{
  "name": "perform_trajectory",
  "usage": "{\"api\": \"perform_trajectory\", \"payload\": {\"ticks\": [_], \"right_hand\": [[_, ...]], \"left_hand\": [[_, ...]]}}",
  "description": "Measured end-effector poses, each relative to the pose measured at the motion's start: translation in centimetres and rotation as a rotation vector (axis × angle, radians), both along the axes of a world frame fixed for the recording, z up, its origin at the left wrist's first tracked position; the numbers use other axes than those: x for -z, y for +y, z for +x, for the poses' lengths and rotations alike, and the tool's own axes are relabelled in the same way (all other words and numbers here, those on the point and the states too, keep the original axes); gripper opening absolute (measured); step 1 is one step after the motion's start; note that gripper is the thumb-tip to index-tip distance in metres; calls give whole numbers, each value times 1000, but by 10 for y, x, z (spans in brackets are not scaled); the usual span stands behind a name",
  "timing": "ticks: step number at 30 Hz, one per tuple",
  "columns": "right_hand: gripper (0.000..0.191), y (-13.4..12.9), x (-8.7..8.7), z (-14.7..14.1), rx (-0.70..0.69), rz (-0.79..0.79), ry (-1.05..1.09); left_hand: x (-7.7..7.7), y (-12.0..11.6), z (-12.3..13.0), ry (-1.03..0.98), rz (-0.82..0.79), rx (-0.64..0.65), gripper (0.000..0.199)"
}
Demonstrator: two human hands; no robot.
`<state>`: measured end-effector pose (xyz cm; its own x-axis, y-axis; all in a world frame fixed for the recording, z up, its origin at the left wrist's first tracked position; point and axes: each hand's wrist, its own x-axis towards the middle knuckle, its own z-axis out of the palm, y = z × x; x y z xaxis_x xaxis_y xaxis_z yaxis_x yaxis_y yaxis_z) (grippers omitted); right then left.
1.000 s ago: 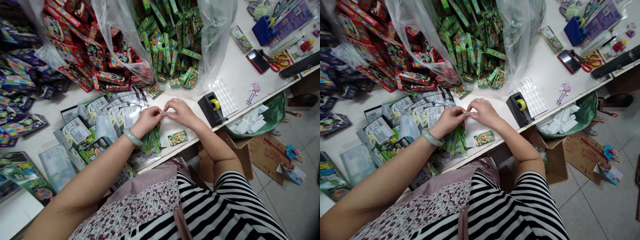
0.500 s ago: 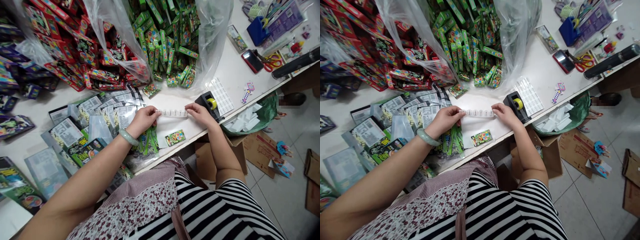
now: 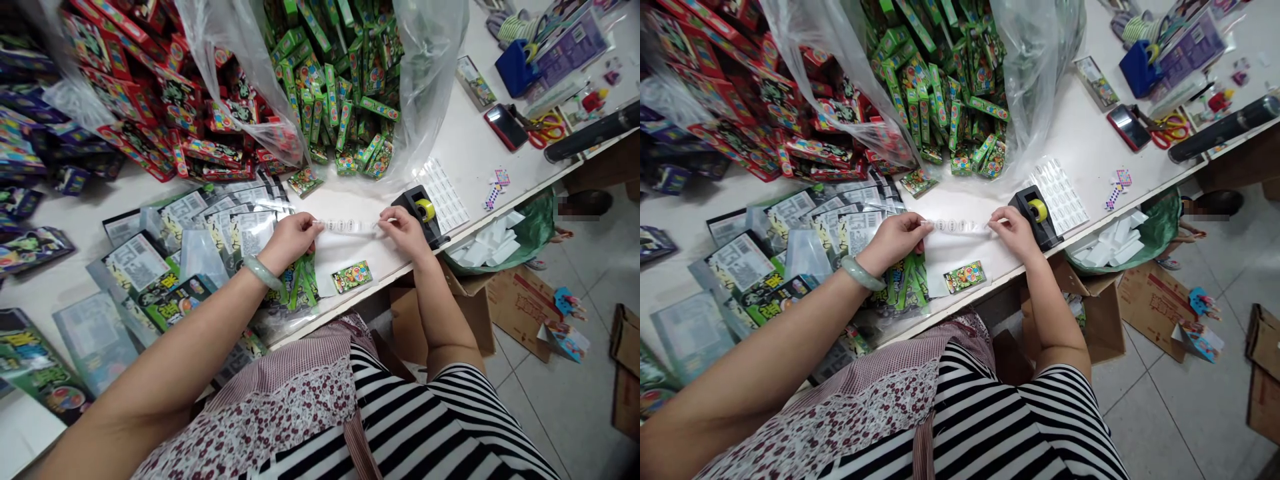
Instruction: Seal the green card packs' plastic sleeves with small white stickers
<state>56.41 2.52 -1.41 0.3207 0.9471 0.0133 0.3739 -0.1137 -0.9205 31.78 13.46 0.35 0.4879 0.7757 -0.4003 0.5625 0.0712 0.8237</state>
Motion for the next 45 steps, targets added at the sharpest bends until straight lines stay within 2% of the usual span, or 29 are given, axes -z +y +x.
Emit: {"api": "perform_trajectory", "payload": {"ticks": [3, 6, 8, 11, 12, 14, 16, 18, 19, 21, 24, 26, 29, 33, 37, 40, 42, 45], "right_hand": [[21, -5, -9, 1, 98, 102, 69], [25, -8, -20, -5, 141, 104, 159], [30, -7, -27, -12, 158, 69, 206], [36, -1, -38, -25, 151, 39, 267], [37, 1, -42, -30, 137, 44, 293], [38, 5, -51, -39, 91, 64, 353], [36, 8, -60, -50, 14, 79, 427], [33, 10, -68, -69, -110, 75, 485], [31, 11, -72, -82, -191, 61, 502], [26, 16, -77, -115, -384, 14, 517], [21, 27, -76, -180, -680, -103, 518], [22, 35, -70, -223, -826, -214, 492], [28, 46, -56, -267, -918, -360, 404], [25, 58, -47, -277, -875, -402, 303], [19, 74, -60, -271, -823, -267, 154], [16, 84, -79, -277, -918, -128, 67], [15, 89, -90, -284, -1004, -148, 65], [15, 93, -99, -293, -1070, -282, 70]], "left_hand": [[1, 0, 0, 89, 158, 73, 23], [-2, -1, 2, 221, 402, 150, 18], [-9, -2, 1, 291, 465, 189, 35], [-26, -5, -17, 251, 435, 264, 57], [-32, -6, -31, 215, 421, 272, 59], [-42, -7, -70, 146, 420, 196, 55], [-45, -9, -125, 35, 465, -85, 42], [-40, -12, -183, 97, 570, -406, 32], [-36, -15, -210, 165, 587, -492, 29], [-24, -23, -253, 227, 575, -537, 28], [-3, -33, -283, 261, 549, -500, 32], [8, -35, -285, 253, 537, -452, 34], [18, -37, -278, 214, 552, -410, 31], [18, -48, -267, 112, 550, -310, 27], [14, -63, -262, -98, 452, -302, 11], [3, -74, -257, -310, 333, -365, 17], [-7, -82, -253, -405, 323, -393, 21], [-20, -91, -248, -445, 382, -416, 21]]}}
